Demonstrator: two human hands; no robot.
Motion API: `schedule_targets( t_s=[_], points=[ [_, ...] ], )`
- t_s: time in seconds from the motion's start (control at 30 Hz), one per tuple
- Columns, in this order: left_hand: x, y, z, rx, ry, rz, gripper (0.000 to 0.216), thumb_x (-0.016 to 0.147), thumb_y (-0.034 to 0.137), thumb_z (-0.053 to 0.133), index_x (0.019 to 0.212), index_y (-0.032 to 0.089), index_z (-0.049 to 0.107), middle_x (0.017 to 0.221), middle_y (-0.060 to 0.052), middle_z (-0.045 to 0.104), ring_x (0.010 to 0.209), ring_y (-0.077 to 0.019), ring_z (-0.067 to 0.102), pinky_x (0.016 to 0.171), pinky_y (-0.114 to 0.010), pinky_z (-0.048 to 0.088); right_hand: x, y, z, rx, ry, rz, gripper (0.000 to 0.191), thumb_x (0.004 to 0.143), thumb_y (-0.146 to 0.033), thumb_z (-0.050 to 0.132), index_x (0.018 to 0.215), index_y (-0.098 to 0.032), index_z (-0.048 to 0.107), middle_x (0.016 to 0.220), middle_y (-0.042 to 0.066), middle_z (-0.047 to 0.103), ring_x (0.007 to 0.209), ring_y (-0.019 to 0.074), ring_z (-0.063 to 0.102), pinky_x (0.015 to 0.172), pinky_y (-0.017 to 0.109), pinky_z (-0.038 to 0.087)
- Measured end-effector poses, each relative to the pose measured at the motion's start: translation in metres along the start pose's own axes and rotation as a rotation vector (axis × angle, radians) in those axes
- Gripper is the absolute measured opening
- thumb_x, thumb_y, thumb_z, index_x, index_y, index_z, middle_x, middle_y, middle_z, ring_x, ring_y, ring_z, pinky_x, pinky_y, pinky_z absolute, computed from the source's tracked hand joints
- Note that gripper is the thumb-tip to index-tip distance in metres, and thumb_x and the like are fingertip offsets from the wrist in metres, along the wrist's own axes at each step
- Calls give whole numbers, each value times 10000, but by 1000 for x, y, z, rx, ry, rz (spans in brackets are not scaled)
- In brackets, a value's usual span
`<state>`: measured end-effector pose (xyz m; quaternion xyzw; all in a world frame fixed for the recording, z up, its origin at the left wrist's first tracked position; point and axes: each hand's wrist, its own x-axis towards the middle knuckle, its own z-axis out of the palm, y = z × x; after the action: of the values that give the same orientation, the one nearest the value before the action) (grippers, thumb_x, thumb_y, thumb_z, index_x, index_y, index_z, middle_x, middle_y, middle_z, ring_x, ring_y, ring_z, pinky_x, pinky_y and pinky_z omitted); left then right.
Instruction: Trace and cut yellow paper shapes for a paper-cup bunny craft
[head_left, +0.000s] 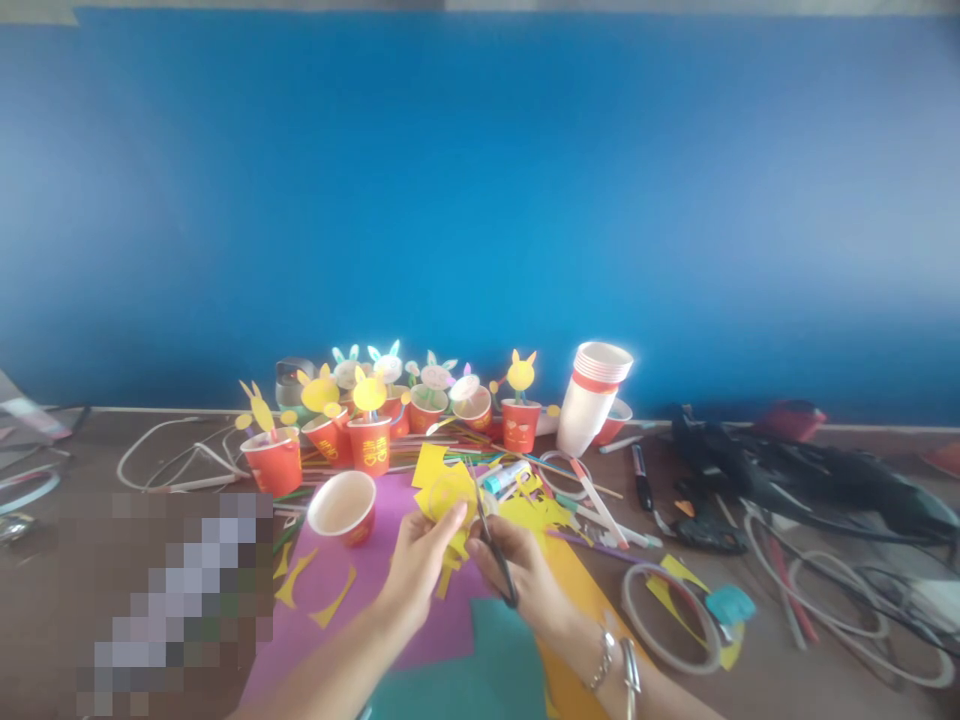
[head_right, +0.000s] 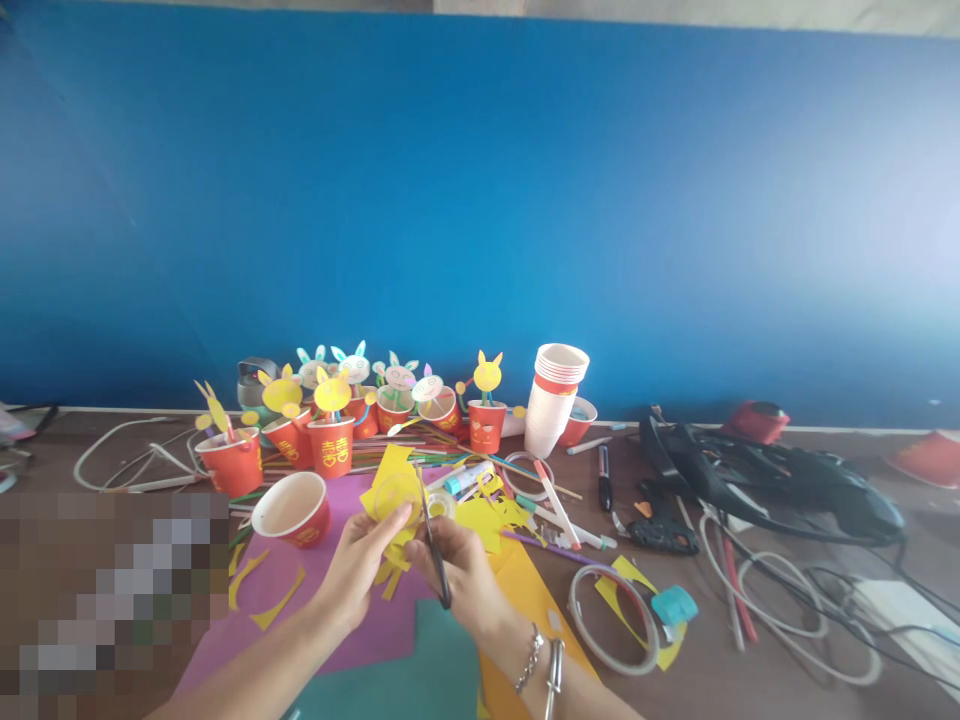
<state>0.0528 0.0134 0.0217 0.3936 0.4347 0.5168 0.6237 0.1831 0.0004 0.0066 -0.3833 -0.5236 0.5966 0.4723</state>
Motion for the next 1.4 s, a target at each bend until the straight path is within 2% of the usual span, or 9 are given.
schedule_targets(
  t_s=[0.37,0.67,1.0,1.27,1.4],
  points=[
    [5,5,-5,47,-61,-9,366,708,469,690,761,108,676,552,-17,610,438,-94,537,393,-171,391,-2,-11,-1,-78,12,48,422,694,-552,679,686,-168,504,476,-93,325,414,50,259,379,197,187],
    [6,10,-7,65,-104,-5,355,733,453,671,790,103,662,553,-19,620,407,-106,554,368,-184,417,-2,-13,-1,-138,45,48,407,661,-517,717,663,-162,516,474,-90,335,424,50,251,393,197,200],
    [8,14,-9,50,-100,-34,360,708,442,691,807,97,658,582,-44,655,425,-148,593,382,-222,457,-3,-19,-1,-142,18,86,426,671,-534,700,617,-173,482,447,-97,323,398,43,244,379,194,187],
    [4,14,-3,-54,-9,-18,342,677,425,720,803,110,670,548,-12,632,407,-117,559,370,-199,441,0,-9,-2,-111,23,78,427,666,-556,699,654,-173,510,420,-101,343,354,44,268,347,190,203],
    [5,10,-4,12,-37,-7,338,679,429,719,772,107,671,550,-15,634,413,-108,555,371,-182,418,0,-7,-2,-83,27,87,422,655,-548,710,706,-168,533,439,-99,371,344,49,305,341,188,233]
  ],
)
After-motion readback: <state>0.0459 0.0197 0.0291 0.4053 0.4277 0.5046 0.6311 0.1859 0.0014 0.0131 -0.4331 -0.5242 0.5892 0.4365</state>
